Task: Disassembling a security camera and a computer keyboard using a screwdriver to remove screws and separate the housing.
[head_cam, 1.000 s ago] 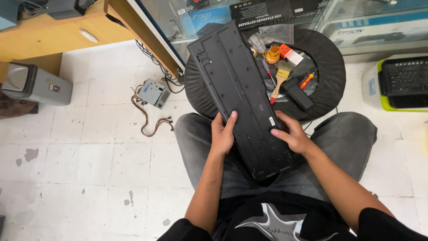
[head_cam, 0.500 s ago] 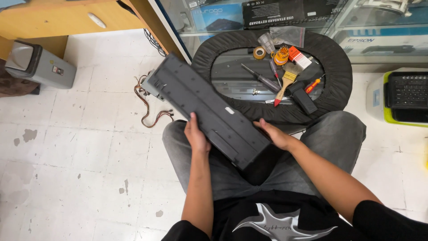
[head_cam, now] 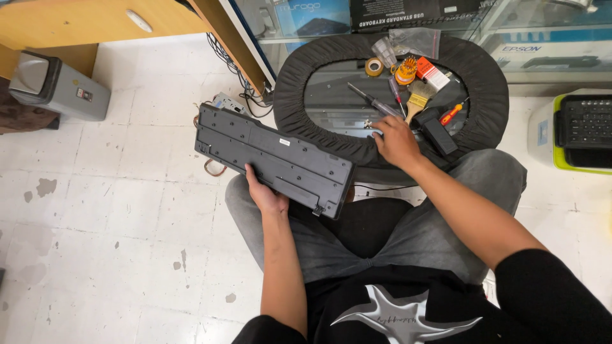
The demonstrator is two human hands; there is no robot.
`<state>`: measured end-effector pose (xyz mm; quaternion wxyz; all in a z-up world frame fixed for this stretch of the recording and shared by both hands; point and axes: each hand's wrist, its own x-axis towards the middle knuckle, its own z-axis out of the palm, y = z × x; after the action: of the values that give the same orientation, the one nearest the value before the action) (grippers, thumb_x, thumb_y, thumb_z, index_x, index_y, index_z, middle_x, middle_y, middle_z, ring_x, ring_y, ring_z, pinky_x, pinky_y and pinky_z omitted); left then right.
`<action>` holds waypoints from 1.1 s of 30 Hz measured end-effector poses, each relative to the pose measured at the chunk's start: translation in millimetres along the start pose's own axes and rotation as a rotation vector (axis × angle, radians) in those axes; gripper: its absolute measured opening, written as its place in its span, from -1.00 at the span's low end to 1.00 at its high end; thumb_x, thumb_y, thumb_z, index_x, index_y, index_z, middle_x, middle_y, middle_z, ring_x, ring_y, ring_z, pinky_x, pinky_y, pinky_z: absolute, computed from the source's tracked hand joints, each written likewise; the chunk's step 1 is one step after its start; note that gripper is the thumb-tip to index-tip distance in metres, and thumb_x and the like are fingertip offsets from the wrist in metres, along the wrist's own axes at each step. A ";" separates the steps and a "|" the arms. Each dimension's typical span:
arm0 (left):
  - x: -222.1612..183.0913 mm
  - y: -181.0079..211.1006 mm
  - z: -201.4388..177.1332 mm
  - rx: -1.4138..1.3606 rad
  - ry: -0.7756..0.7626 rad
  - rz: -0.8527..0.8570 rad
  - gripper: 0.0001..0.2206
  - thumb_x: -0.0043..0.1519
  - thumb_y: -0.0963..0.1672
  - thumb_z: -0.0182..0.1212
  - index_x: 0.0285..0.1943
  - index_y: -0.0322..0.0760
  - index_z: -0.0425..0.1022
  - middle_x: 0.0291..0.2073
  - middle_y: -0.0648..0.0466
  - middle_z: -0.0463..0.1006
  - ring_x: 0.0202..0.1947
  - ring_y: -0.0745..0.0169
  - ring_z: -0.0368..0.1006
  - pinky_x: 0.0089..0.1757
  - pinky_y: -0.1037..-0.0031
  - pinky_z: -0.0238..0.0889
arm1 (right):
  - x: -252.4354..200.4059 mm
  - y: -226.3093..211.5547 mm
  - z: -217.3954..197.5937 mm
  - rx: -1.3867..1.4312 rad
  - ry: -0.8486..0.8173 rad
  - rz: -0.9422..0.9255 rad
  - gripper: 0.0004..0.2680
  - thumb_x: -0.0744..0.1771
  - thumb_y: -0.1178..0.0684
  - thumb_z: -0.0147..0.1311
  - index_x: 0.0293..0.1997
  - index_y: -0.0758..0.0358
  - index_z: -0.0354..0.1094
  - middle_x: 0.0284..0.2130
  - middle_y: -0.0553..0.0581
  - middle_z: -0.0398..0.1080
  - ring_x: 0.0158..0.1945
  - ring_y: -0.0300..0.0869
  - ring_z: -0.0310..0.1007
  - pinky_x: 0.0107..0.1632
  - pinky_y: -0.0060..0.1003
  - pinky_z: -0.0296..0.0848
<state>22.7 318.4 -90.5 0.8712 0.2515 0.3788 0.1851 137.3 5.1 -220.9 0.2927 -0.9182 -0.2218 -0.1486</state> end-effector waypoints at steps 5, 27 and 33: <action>18.2 -9.1 -12.7 0.151 -0.004 0.064 -0.36 0.33 0.10 0.29 0.41 -0.38 0.24 0.28 -0.32 0.35 0.22 -0.25 0.43 0.10 -0.13 0.39 | 33.2 2.8 13.4 -0.256 0.015 -0.088 -0.85 0.25 0.06 0.35 -0.16 0.13 0.58 -0.30 0.10 0.45 -0.14 -0.01 0.45 -0.08 -0.11 0.39; 46.2 -91.7 -2.0 0.880 -0.121 0.131 -0.49 0.38 0.04 0.21 0.16 -0.59 0.48 -0.08 -0.39 0.62 -0.02 -0.17 0.60 -0.09 0.09 0.52 | 37.3 60.9 -18.2 -0.334 0.252 0.177 -0.87 0.28 0.03 0.32 -0.14 0.11 0.56 -0.31 0.05 0.37 -0.15 0.00 0.42 -0.13 -0.04 0.37; 46.6 -91.3 -8.0 0.879 -0.101 0.101 -0.48 0.40 0.05 0.17 0.20 -0.59 0.44 -0.04 -0.40 0.61 0.01 -0.18 0.59 -0.08 0.08 0.52 | 59.9 11.5 22.2 -0.077 0.161 -0.240 -0.84 0.29 0.17 0.18 -0.07 0.23 0.53 -0.20 0.23 0.44 -0.05 0.14 0.46 0.01 0.01 0.38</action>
<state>58.7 271.2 -174.5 0.6890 0.6247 0.3657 0.0363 197.5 29.3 -219.6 0.2542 -0.8808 -0.2999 -0.2639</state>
